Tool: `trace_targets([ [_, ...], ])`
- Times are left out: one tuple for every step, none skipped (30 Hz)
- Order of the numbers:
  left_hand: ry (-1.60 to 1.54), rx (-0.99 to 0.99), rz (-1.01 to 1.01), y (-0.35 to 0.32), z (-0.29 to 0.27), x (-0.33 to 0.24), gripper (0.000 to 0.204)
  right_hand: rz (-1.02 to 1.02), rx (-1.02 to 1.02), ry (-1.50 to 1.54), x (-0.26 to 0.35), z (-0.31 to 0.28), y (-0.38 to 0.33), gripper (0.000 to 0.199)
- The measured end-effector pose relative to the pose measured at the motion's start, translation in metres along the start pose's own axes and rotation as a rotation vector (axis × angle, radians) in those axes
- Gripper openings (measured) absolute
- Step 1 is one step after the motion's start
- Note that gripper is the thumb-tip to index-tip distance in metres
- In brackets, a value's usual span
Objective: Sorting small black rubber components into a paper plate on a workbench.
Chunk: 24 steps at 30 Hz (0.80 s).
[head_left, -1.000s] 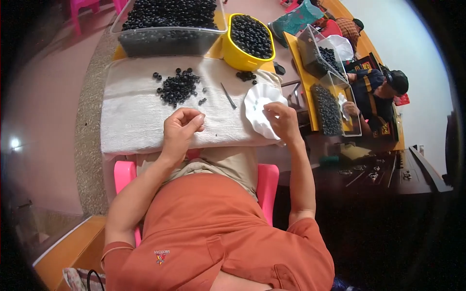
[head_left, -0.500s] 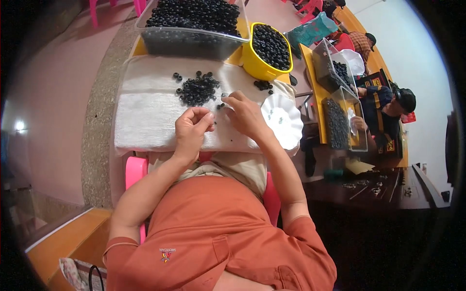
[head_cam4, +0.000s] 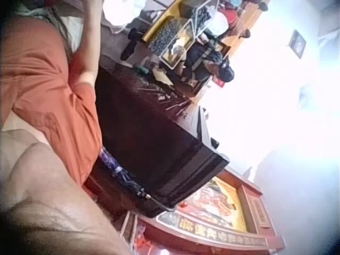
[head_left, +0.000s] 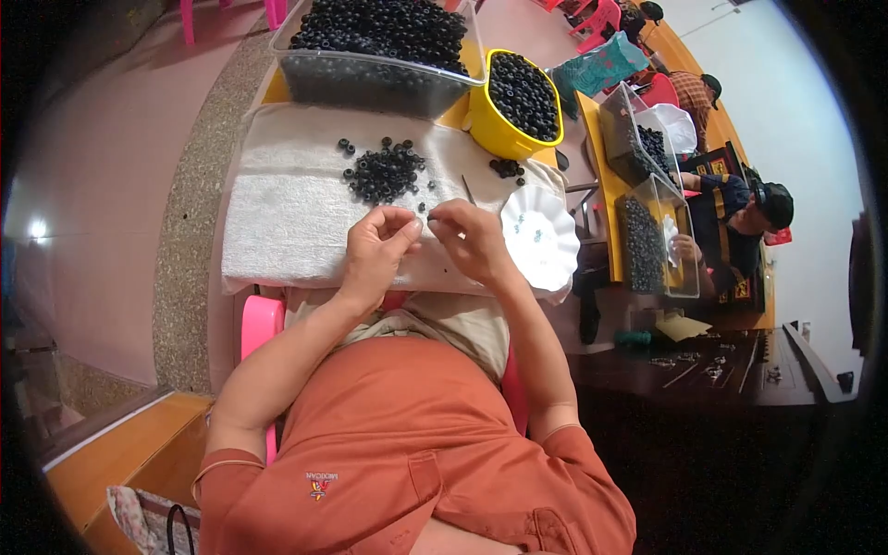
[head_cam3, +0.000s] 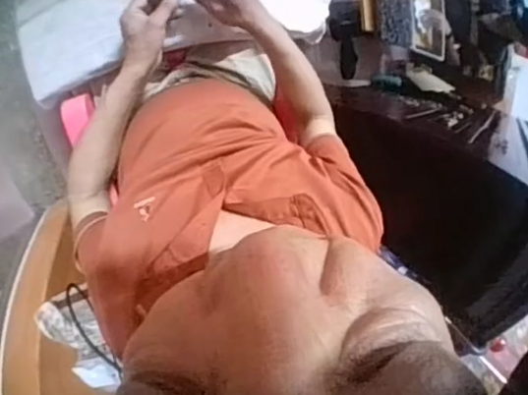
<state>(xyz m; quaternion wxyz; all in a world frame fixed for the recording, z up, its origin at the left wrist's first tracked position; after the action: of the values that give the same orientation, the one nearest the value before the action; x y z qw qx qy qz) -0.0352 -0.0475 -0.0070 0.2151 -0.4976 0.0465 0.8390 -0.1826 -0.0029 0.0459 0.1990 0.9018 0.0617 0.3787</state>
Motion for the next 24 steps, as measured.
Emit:
trace_targets([
  [-0.015, 0.02, -0.01, 0.0, 0.001, 0.001, 0.01, 0.0, -0.002, 0.0, 0.002, 0.002, -0.003, 0.017],
  [-0.03, 0.04, -0.02, 0.001, 0.002, 0.002, 0.011, 0.005, -0.023, -0.026, 0.002, 0.002, -0.005, 0.016],
  [-0.029, 0.042, -0.019, 0.001, 0.002, 0.003, 0.011, 0.009, -0.044, -0.051, 0.003, 0.002, -0.006, 0.015],
  [-0.01, 0.041, -0.017, 0.002, 0.001, 0.004, 0.011, 0.008, -0.045, -0.05, 0.003, 0.001, -0.007, 0.015],
  [0.008, 0.039, -0.014, 0.002, 0.0, 0.004, 0.011, 0.024, -0.032, -0.13, 0.002, -0.001, -0.007, 0.014],
  [0.01, 0.039, -0.012, 0.003, -0.001, 0.003, 0.011, 0.04, -0.019, -0.21, 0.001, -0.003, -0.007, 0.013],
  [0.011, 0.035, -0.023, 0.003, -0.001, 0.004, 0.01, 0.04, -0.02, -0.208, -0.001, -0.005, -0.007, 0.013],
  [0.012, 0.031, -0.033, 0.003, -0.002, 0.005, 0.01, 0.035, -0.017, -0.258, -0.004, -0.006, -0.006, 0.013],
  [0.014, 0.029, -0.033, 0.003, -0.003, 0.004, 0.01, 0.029, -0.014, -0.308, -0.008, -0.006, -0.004, 0.013],
  [0.008, 0.013, -0.024, 0.002, -0.003, 0.003, 0.01, 0.03, -0.014, -0.308, -0.012, -0.007, -0.003, 0.013],
  [0.002, -0.003, -0.015, 0.002, -0.003, 0.002, 0.01, 0.046, 0.005, -0.322, -0.017, -0.006, -0.001, 0.013],
  [0.002, -0.003, -0.016, 0.002, -0.002, 0.003, 0.01, 0.061, 0.025, -0.336, -0.02, -0.005, -0.001, 0.014],
  [-0.013, -0.005, -0.024, 0.003, -0.003, 0.004, 0.01, 0.059, 0.026, -0.335, -0.019, -0.004, 0.001, 0.014],
  [-0.028, -0.007, -0.033, 0.003, -0.004, 0.005, 0.009, 0.072, 0.043, -0.384, -0.019, -0.004, 0.002, 0.013],
  [-0.029, -0.009, -0.031, 0.003, -0.004, 0.004, 0.009, 0.085, 0.06, -0.433, -0.02, -0.003, 0.004, 0.012],
  [-0.029, -0.02, -0.031, 0.003, -0.003, 0.004, 0.009, 0.083, 0.061, -0.431, -0.021, -0.002, 0.005, 0.012],
  [-0.03, -0.031, -0.029, 0.003, -0.003, 0.003, 0.009, 0.073, 0.074, -0.467, -0.023, -0.001, 0.006, 0.011],
  [-0.03, -0.033, -0.028, 0.003, -0.003, 0.004, 0.009, 0.063, 0.087, -0.502, -0.024, 0.001, 0.008, 0.011],
  [-0.037, -0.035, -0.022, 0.003, -0.004, 0.005, 0.009, 0.061, 0.089, -0.501, -0.022, 0.001, 0.01, 0.011],
  [-0.044, -0.036, -0.016, 0.003, -0.005, 0.006, 0.009, 0.052, 0.076, -0.519, -0.018, 0.001, 0.013, 0.011],
  [-0.045, -0.039, -0.014, 0.003, -0.005, 0.006, 0.009, 0.043, 0.063, -0.537, -0.013, 0.001, 0.017, 0.011],
  [-0.035, -0.04, -0.008, 0.002, -0.005, 0.006, 0.009, 0.04, 0.063, -0.536, -0.01, 0.002, 0.021, 0.011],
  [-0.025, -0.041, -0.002, 0.002, -0.005, 0.005, 0.009, 0.036, 0.066, -0.522, -0.006, 0.003, 0.025, 0.012],
  [-0.025, -0.043, 0.002, 0.002, -0.006, 0.005, 0.009, 0.032, 0.069, -0.508, -0.004, 0.005, 0.029, 0.013],
])
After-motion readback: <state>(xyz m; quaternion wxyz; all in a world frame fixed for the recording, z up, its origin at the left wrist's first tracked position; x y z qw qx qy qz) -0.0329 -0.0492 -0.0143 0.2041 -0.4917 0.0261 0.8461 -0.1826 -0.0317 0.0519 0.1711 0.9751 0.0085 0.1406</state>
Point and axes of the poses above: each hand's wrist, its own y-axis towards the middle knuckle, its own z-axis out of the palm, x = y × z, the point moved 5 cm from there along y, towards the middle knuckle, and after that the axes turned 4 degrees about -x, right-handed, at the moved point
